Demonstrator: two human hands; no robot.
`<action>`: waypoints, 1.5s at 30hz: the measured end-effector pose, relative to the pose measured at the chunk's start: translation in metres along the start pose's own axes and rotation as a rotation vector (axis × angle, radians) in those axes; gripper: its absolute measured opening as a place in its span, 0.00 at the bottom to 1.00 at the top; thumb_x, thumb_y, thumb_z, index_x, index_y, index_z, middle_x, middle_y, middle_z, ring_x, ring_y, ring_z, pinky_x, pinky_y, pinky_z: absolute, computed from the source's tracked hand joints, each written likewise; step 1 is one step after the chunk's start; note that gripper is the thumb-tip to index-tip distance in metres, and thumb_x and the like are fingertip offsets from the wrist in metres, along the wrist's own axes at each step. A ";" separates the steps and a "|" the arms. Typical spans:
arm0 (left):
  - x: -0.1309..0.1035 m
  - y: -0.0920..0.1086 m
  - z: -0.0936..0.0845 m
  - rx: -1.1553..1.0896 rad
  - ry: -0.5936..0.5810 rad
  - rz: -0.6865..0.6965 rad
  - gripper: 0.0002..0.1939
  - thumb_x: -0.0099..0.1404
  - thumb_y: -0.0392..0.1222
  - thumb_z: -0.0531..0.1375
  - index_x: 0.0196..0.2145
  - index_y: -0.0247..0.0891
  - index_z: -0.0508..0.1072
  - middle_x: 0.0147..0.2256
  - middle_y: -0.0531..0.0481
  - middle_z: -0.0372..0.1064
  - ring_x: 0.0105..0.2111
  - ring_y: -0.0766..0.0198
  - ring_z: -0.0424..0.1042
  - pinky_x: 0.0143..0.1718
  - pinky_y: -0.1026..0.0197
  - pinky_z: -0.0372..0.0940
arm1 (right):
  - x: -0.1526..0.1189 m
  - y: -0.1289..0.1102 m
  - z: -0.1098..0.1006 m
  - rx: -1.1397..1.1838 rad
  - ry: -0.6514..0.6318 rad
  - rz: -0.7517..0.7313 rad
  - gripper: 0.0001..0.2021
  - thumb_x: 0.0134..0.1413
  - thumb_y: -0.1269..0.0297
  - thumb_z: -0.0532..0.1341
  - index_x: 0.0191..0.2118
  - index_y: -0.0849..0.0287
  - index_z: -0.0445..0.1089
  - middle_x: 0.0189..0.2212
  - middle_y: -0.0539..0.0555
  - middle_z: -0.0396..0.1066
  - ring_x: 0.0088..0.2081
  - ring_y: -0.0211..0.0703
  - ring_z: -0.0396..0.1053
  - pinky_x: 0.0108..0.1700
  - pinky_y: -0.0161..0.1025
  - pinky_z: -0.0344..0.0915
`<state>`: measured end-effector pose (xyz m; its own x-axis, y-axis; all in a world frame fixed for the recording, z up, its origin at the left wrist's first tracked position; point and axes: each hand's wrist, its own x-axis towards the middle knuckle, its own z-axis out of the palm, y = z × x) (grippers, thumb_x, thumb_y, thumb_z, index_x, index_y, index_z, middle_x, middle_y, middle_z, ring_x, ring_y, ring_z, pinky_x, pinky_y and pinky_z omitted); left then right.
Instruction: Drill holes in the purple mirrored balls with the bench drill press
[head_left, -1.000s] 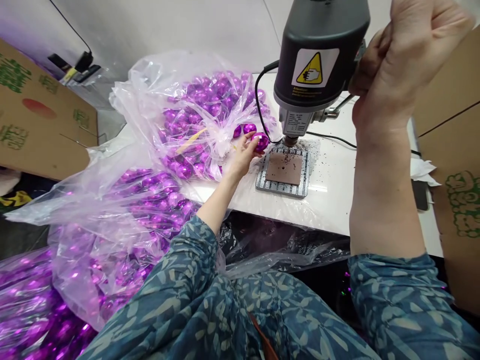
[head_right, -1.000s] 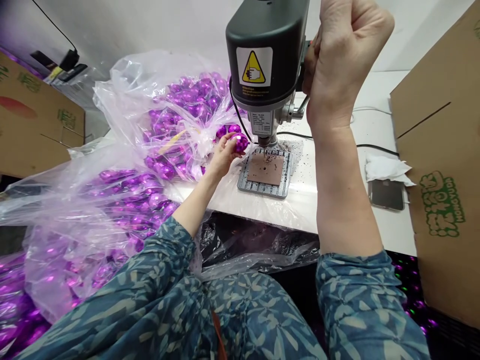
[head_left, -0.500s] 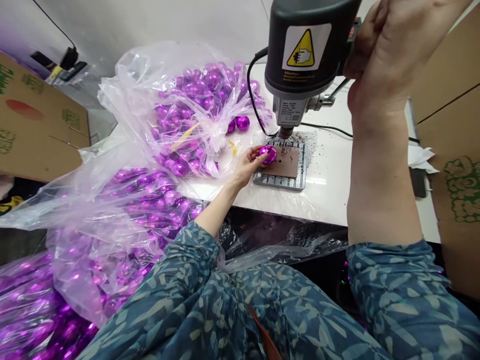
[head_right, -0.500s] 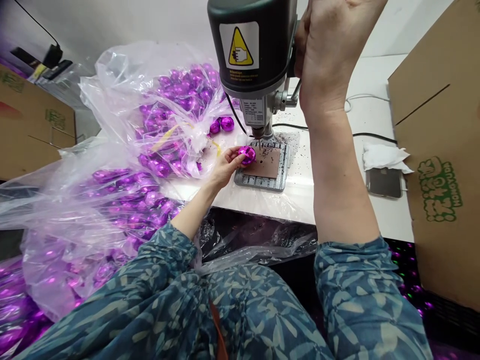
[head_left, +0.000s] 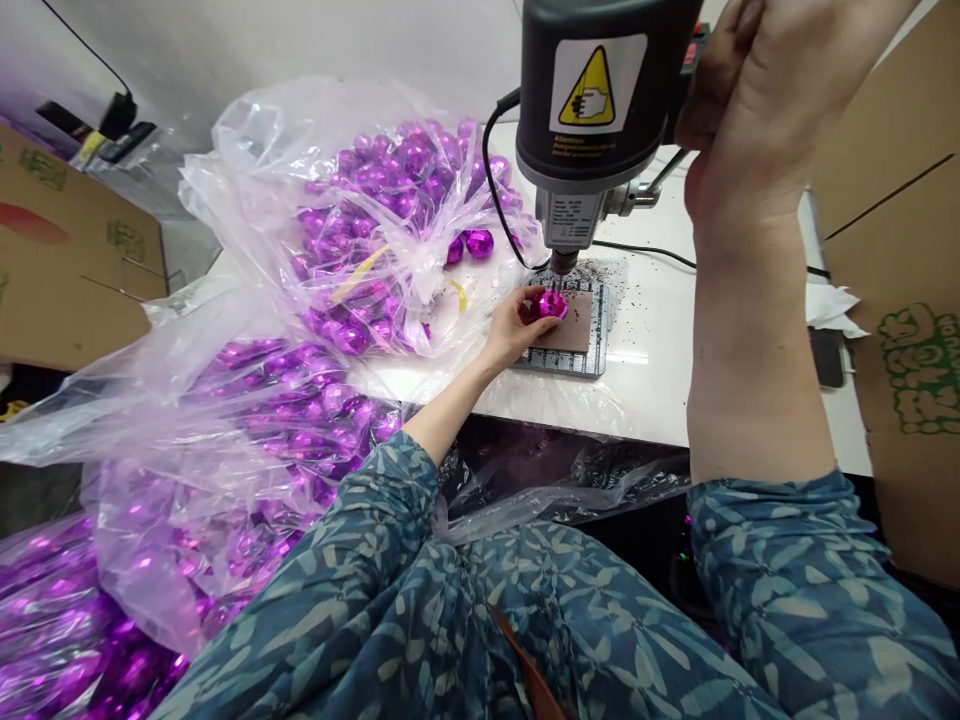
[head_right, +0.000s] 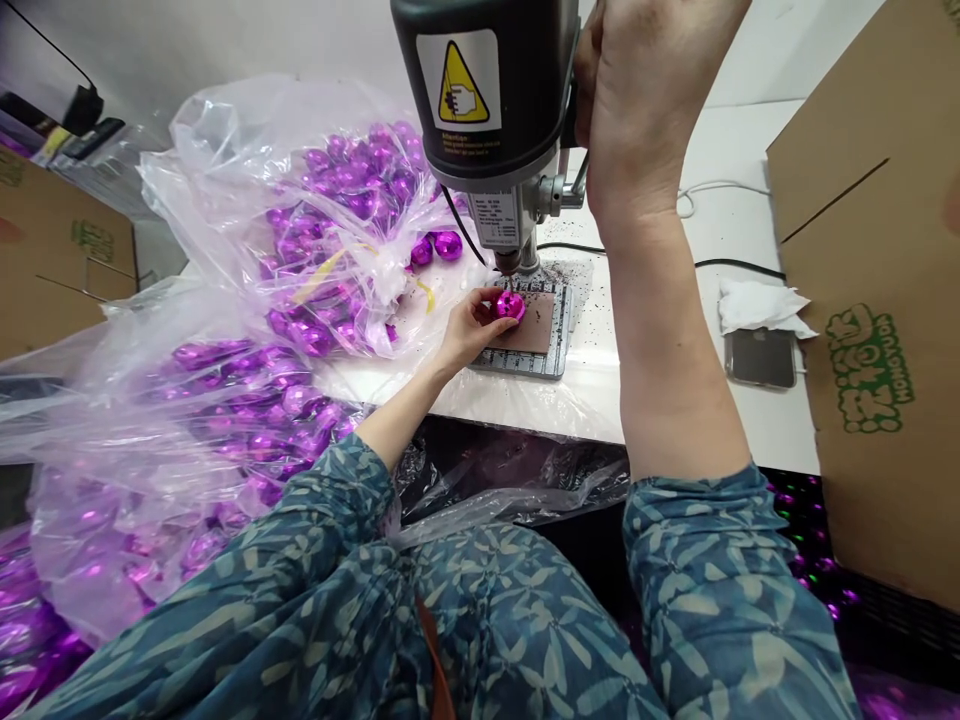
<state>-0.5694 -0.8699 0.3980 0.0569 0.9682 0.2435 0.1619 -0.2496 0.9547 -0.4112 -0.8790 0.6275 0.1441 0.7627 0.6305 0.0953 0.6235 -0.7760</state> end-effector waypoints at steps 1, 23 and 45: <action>-0.001 0.000 0.002 0.021 0.006 0.029 0.28 0.57 0.44 0.79 0.53 0.41 0.79 0.50 0.43 0.80 0.43 0.57 0.77 0.48 0.54 0.74 | -0.001 0.000 -0.001 -0.005 -0.004 0.000 0.23 0.75 0.48 0.52 0.32 0.59 0.50 0.26 0.48 0.53 0.31 0.24 0.71 0.28 0.21 0.61; -0.002 -0.019 0.016 -0.134 -0.085 0.117 0.30 0.61 0.51 0.76 0.57 0.43 0.74 0.57 0.42 0.78 0.59 0.50 0.78 0.66 0.46 0.71 | -0.023 0.009 0.013 0.024 0.270 -0.459 0.33 0.73 0.50 0.58 0.20 0.59 0.42 0.14 0.45 0.46 0.17 0.23 0.46 0.27 0.34 0.41; 0.007 -0.044 0.018 -0.124 -0.154 0.224 0.38 0.64 0.66 0.73 0.62 0.43 0.70 0.59 0.40 0.75 0.61 0.47 0.76 0.67 0.42 0.70 | -0.060 0.076 -0.009 -0.206 0.275 -0.637 0.41 0.70 0.36 0.54 0.19 0.57 0.31 0.11 0.48 0.32 0.15 0.28 0.40 0.20 0.38 0.42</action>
<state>-0.5583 -0.8529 0.3546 0.2280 0.8734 0.4304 0.0071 -0.4435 0.8963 -0.4040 -0.8788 0.5305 0.2388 0.1739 0.9554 0.4234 0.8667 -0.2636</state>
